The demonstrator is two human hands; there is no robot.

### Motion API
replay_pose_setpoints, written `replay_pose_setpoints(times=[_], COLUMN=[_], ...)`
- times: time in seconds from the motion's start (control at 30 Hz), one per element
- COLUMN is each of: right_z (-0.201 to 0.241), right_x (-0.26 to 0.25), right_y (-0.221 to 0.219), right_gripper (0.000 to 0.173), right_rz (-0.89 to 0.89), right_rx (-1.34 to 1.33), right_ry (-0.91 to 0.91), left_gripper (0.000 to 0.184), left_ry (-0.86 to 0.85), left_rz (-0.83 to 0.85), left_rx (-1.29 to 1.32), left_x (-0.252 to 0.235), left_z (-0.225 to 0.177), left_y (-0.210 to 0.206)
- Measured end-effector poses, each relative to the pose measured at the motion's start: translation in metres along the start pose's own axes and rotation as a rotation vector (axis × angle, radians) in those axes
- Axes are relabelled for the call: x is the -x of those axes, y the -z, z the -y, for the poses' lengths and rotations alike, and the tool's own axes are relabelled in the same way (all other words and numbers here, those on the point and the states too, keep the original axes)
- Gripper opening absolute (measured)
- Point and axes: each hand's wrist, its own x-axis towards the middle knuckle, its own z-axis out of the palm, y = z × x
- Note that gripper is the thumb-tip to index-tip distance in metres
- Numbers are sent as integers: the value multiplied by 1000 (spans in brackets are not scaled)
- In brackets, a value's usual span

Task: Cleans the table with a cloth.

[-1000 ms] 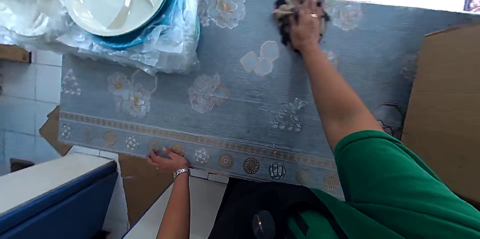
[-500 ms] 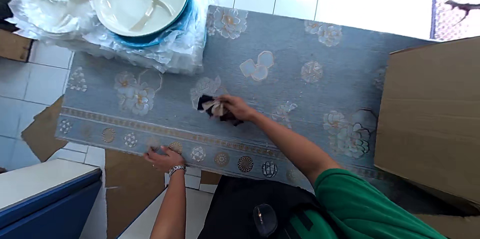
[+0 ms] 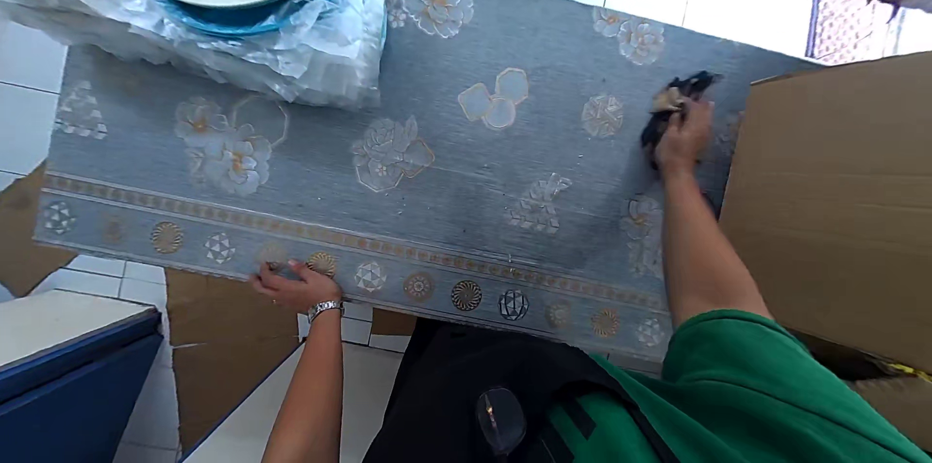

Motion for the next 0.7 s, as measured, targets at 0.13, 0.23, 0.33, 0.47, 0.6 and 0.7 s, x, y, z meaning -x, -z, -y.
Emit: replay_pose_setpoints(times=[0.13,0.23,0.33,0.47,0.6,0.7], right_z=[76,138,188,212,159,78], right_x=[98,172,209,201,190,181], right_y=[-54,-99,-117,-73,20,64], right_gripper=[43,35,35,41,44,39], right_rz=[75,158,411,651,473,132], right_rx=[-51,-246,-502,-897,-1095,-858], right_ry=[336,542,553,120,-100,-180], left_gripper=[58,57,58,67,72,64], left_ry=[24,28,5,11,-5,39], left_rz=[42,50,56,70,55,204], left_rx=[1,0,28,95,271,474], left_x=[1,1,-1,0,4,17], left_z=[-1,-2,-1,5,23,46], left_y=[3,4,4,2,4,20])
